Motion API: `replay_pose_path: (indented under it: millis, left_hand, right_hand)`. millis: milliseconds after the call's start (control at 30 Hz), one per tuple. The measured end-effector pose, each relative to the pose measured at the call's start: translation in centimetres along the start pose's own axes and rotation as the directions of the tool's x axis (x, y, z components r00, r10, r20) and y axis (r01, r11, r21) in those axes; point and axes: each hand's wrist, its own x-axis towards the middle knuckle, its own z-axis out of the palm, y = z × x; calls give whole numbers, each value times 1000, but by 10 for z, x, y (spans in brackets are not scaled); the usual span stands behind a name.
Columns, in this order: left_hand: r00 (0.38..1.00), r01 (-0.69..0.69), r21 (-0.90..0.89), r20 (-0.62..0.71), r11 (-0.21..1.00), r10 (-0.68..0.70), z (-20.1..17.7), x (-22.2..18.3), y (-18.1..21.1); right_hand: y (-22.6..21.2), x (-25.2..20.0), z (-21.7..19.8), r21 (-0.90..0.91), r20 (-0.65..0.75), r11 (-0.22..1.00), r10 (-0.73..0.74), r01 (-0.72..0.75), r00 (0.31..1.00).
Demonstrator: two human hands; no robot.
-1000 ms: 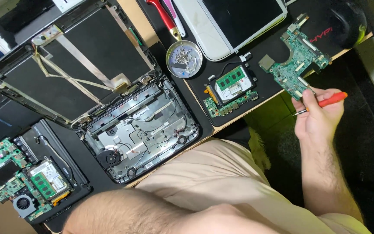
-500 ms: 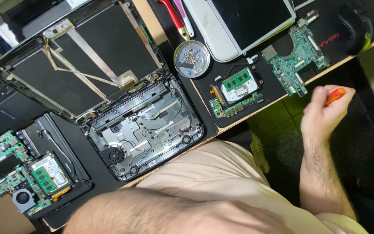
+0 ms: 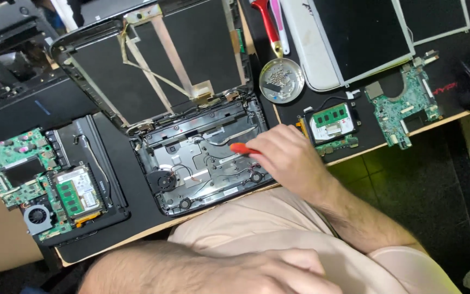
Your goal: Removing internal components and the motherboard from a laptop using a screwdriver.
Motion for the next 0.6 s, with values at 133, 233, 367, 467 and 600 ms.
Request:
replay_pose_path:
  millis: [133, 233, 367, 467, 600]
  left_hand:
    - [965, 252, -135, -35, 958, -259, -19, 10, 19]
    - [988, 115, 315, -135, 942, -76, -33, 27, 21]
    - [930, 197, 319, -361, 927, -73, -38, 35, 3]
    - [866, 306, 342, -487, 889, -111, -49, 37, -19]
    - [796, 457, 384, -580, 803, -175, -73, 49, -37]
  right_hand:
    - [-13, 26, 7, 68, -21, 992, -100, 102, 995]
    - [-16, 35, 20, 14, -78, 985, -172, 174, 982]
    - [-4, 29, 20, 13, -62, 989, -149, 150, 987]
    - [13, 21, -16, 35, -130, 997, -62, 67, 990]
    - [69, -6, -74, -33, -355, 984, 150, -173, 923]
